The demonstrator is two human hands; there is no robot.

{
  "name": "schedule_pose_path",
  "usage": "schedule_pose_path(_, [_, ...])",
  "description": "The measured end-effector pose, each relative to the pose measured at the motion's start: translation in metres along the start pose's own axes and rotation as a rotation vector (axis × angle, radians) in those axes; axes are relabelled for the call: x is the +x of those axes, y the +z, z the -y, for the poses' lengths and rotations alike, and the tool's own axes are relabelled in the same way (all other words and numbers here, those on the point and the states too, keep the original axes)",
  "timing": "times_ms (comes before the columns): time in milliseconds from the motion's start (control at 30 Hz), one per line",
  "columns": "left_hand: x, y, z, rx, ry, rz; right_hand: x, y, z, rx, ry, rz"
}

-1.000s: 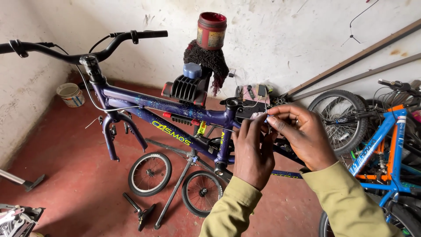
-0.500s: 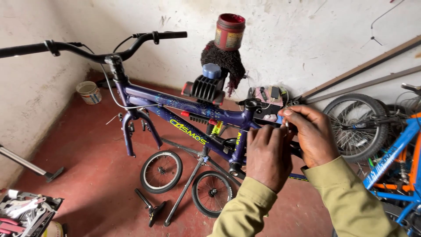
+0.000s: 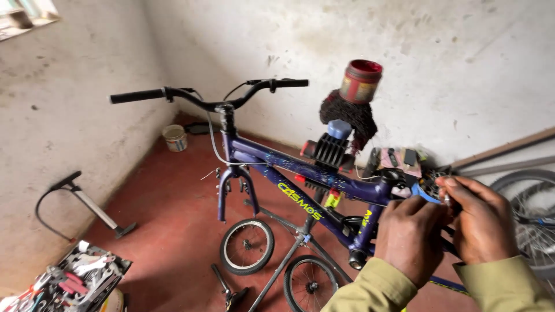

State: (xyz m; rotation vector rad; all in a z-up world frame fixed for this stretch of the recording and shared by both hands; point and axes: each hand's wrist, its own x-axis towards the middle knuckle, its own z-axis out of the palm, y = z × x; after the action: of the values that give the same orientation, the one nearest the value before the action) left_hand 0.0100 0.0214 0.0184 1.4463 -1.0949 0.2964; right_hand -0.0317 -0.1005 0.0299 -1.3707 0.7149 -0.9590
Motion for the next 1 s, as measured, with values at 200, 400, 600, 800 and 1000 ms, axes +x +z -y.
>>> schedule_pose_path(200, [-0.006,-0.013,-0.002,-0.083,-0.062,0.06,-0.003,0.003,0.0,-0.142,-0.07,0.086])
schedule_pose_path(400, [-0.019,-0.016,0.005,-0.047,0.062,0.032,-0.009,0.004,0.009,-0.17,0.022,0.096])
schedule_pose_path(600, [-0.025,-0.029,-0.004,-0.032,-0.043,-0.096,-0.016,-0.011,0.049,-0.352,0.053,0.268])
schedule_pose_path(800, [-0.007,-0.023,-0.013,0.047,0.022,-0.023,-0.008,-0.02,0.064,-0.42,0.148,0.382])
schedule_pose_path(1000, [0.015,-0.001,-0.004,0.202,-0.178,0.37,0.016,-0.024,0.067,-0.411,0.233,0.546])
